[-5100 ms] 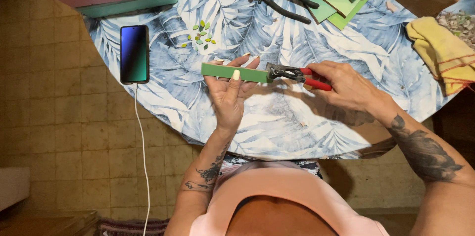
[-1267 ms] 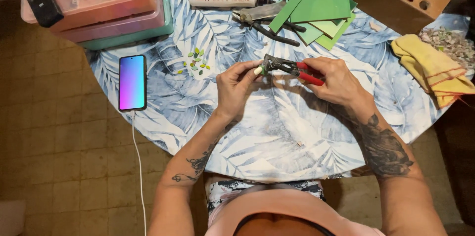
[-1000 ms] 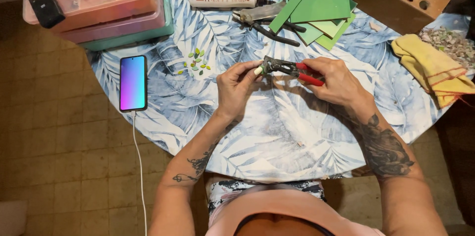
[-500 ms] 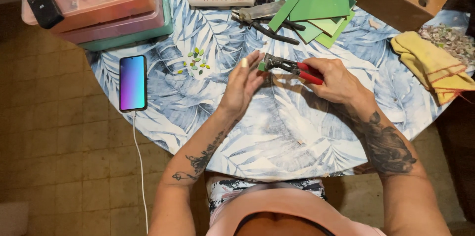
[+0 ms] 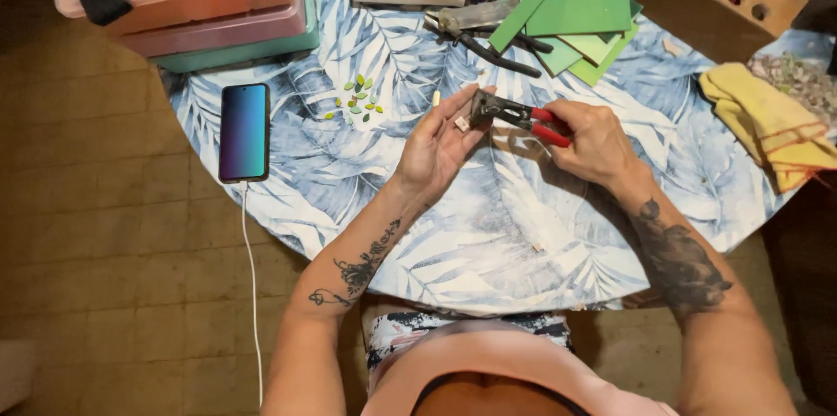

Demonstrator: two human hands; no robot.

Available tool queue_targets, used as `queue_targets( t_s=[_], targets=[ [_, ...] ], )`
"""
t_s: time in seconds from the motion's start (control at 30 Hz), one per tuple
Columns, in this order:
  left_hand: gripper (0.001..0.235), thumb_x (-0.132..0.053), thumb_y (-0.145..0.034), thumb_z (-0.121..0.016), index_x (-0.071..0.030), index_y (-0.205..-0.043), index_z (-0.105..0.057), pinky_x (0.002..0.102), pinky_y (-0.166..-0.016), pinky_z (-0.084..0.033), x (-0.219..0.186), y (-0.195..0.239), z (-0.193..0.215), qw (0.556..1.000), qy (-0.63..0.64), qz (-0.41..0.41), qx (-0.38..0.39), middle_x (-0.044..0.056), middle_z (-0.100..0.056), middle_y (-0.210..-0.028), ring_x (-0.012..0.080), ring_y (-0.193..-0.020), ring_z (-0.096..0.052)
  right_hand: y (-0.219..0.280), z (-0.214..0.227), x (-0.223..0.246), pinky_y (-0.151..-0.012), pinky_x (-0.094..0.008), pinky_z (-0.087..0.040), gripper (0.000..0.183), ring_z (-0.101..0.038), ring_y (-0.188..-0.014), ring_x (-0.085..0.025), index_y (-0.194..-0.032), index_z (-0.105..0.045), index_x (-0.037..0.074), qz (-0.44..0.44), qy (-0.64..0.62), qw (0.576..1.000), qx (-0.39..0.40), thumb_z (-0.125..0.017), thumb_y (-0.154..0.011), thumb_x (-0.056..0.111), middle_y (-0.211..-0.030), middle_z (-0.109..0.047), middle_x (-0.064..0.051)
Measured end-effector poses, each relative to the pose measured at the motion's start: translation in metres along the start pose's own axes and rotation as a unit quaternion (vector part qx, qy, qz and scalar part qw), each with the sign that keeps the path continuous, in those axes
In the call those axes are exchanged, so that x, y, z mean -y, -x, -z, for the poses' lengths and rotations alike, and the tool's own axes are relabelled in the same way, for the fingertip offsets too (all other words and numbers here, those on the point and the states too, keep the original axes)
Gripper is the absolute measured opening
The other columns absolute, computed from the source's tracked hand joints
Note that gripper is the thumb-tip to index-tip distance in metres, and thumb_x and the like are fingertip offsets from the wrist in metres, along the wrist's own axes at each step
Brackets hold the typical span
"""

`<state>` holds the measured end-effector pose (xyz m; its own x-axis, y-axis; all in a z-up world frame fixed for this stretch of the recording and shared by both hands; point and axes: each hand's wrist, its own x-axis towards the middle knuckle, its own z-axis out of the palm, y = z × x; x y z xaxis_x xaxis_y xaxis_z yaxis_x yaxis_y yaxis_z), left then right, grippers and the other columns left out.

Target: The person uses red-handled pliers to trim small green foam pieces on a patterned tablecloth. They repeatedly pick up pieces, trim edges, and place them back on the table. A yellow cloth is briefly used to wipe the surface.

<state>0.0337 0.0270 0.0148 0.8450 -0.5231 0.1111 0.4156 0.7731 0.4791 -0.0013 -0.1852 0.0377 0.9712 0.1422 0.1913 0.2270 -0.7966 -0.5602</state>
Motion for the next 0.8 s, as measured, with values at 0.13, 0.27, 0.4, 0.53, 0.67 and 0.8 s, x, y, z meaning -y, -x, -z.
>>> queue_targets(
  t_s=[0.13, 0.27, 0.4, 0.53, 0.67, 0.8],
  targets=[
    [0.049, -0.031, -0.093, -0.034, 0.006, -0.126, -0.033, 0.037, -0.099, -0.036, -0.002, 0.002, 0.000, 0.999, 0.028, 0.018, 0.009, 0.021, -0.039, -0.127, 0.0278, -0.115, -0.044, 0.001, -0.011, -0.016, -0.060, -0.037, -0.046, 0.029, -0.059, -0.070, -0.032, -0.091, -0.060, 0.009, 0.019, -0.084, 0.995, -0.058, -0.065, -0.063, 0.010, -0.069, -0.058, -0.013],
    [0.051, 0.006, -0.071, -0.044, 0.009, -0.121, -0.037, 0.037, -0.095, -0.039, 0.004, 0.002, -0.009, 0.997, -0.083, 0.003, 0.002, 0.023, -0.045, -0.119, 0.0294, -0.109, -0.049, 0.002, -0.012, -0.019, -0.061, -0.029, -0.045, 0.033, -0.057, -0.067, -0.014, -0.094, -0.061, 0.011, 0.019, -0.210, 0.974, -0.079, -0.071, -0.065, 0.024, -0.069, -0.060, -0.006],
    [0.040, 0.015, -0.068, -0.045, -0.003, -0.101, -0.059, 0.029, -0.080, -0.049, 0.005, 0.007, -0.021, 0.876, -0.476, -0.058, -0.045, 0.011, -0.062, -0.095, 0.0213, -0.092, -0.060, 0.002, -0.012, -0.020, -0.060, -0.027, -0.044, 0.033, -0.055, -0.064, -0.013, -0.093, -0.062, 0.009, 0.023, -0.225, 0.971, -0.074, -0.072, -0.066, 0.024, -0.068, -0.060, -0.007],
    [0.028, 0.009, -0.074, -0.049, -0.008, -0.094, -0.059, 0.029, -0.079, -0.049, 0.002, 0.011, -0.023, 0.758, -0.636, -0.130, 0.062, 0.007, -0.062, -0.090, 0.0232, -0.089, -0.060, 0.003, -0.006, -0.012, -0.062, -0.031, -0.044, 0.030, -0.055, -0.068, -0.015, -0.094, -0.061, 0.007, 0.033, -0.212, 0.974, -0.071, -0.069, -0.066, 0.016, -0.070, -0.059, -0.010],
    [0.024, 0.002, -0.078, -0.050, -0.007, -0.099, -0.056, 0.030, -0.077, -0.049, 0.004, 0.012, -0.017, 0.683, -0.704, -0.161, 0.108, 0.007, -0.061, -0.092, 0.0234, -0.088, -0.060, 0.005, -0.005, -0.013, -0.062, -0.032, -0.044, 0.032, -0.055, -0.066, -0.016, -0.096, -0.061, 0.006, 0.033, -0.211, 0.974, -0.068, -0.068, -0.065, 0.013, -0.070, -0.059, -0.011],
    [0.021, -0.004, -0.079, -0.055, -0.010, -0.098, -0.059, 0.029, -0.078, -0.049, 0.002, 0.011, -0.020, 0.721, -0.669, -0.170, 0.061, 0.005, -0.063, -0.091, 0.0217, -0.089, -0.061, 0.003, -0.002, -0.006, -0.062, -0.032, -0.044, 0.030, -0.056, -0.068, -0.016, -0.096, -0.061, 0.006, 0.033, -0.209, 0.975, -0.072, -0.066, -0.067, 0.010, -0.071, -0.060, -0.011]
  ],
)
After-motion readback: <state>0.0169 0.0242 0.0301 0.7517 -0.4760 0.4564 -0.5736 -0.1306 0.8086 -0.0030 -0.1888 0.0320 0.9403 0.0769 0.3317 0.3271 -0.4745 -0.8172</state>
